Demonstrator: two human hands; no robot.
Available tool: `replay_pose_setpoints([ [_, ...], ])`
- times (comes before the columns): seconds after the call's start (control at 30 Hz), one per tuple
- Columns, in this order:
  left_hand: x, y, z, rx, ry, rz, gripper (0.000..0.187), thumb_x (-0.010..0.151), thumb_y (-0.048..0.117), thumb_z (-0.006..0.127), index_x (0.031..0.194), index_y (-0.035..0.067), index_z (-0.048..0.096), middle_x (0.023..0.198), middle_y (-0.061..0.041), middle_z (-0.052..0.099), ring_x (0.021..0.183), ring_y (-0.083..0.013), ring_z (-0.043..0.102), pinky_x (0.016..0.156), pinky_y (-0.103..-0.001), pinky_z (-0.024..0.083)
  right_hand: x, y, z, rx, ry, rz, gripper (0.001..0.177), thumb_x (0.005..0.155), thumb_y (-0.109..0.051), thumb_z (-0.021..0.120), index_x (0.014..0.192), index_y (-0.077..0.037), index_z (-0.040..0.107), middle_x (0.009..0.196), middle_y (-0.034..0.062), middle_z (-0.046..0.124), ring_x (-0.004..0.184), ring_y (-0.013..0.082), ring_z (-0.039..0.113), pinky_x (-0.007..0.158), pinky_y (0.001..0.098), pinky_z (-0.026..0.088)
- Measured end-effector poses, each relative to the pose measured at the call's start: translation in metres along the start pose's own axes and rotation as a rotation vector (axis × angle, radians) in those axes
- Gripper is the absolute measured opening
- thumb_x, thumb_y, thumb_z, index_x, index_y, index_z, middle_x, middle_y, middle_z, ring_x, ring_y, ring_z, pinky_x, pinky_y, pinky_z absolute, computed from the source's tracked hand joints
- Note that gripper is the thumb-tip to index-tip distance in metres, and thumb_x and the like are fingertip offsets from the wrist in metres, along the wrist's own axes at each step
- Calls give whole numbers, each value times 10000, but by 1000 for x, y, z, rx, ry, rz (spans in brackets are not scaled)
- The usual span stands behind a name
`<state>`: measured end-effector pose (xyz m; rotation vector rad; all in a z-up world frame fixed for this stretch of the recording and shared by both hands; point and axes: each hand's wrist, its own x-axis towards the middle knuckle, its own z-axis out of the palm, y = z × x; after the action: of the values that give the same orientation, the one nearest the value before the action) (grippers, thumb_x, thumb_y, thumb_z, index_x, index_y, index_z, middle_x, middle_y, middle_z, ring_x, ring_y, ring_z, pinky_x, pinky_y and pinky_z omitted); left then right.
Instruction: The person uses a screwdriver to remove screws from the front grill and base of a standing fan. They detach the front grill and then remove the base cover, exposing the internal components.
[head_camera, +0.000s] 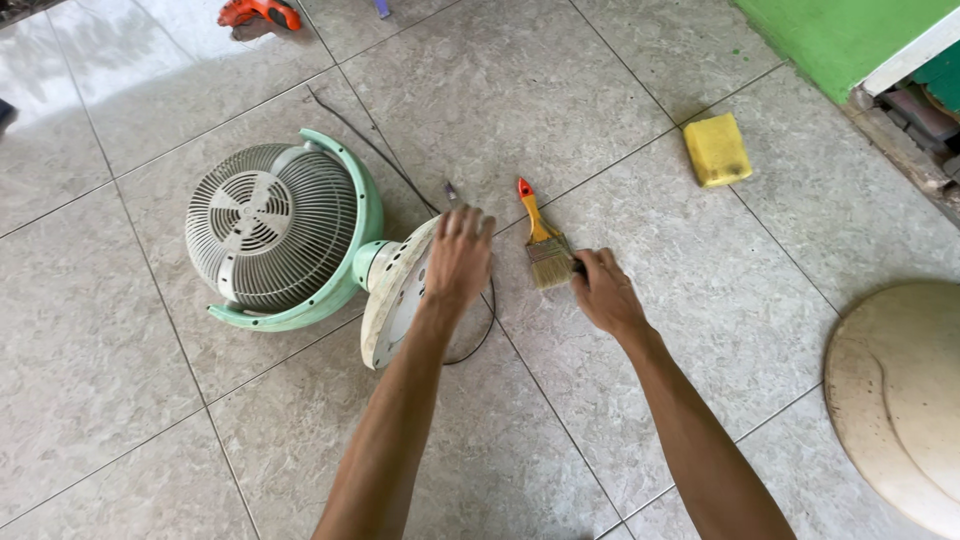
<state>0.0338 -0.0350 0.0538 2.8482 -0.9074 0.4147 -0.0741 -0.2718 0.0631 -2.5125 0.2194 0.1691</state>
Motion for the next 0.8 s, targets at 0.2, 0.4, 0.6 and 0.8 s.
replay_pose_setpoints([
  [0.2,-28,-51,-60,-151,-228,-293,649,818,219,766,1391,67,504,1315,-232,595,1244,-397,554,1030,-544,442,4,-74,19,-45,-52,-278,320,1019,-237,556,1288,-67,586,1085,133,691,987,323,686,874,469,541],
  [0.4,-37,-61,-51,-316,-202,-363,542,871,236,744,1369,134,556,1270,-151,656,1144,-363,632,1060,-521,432,11,-111,21,-106,-118,-260,365,1003,-243,563,1322,-66,578,1075,135,683,964,309,685,860,463,536],
  [0.6,-26,-68,-58,-397,-354,-444,534,891,215,737,1391,138,568,1202,-147,671,1138,-330,642,1081,-482,436,13,-103,28,-90,-141,-277,414,997,-256,581,1369,-75,573,1141,130,677,935,289,692,838,440,548],
  [0.8,-37,-67,-59,-415,-244,-397,545,865,190,757,1377,114,585,1175,-160,671,1125,-343,639,1079,-482,420,27,-102,21,97,-346,-83,439,991,-291,586,1401,-135,580,1172,95,693,939,204,691,833,371,569],
])
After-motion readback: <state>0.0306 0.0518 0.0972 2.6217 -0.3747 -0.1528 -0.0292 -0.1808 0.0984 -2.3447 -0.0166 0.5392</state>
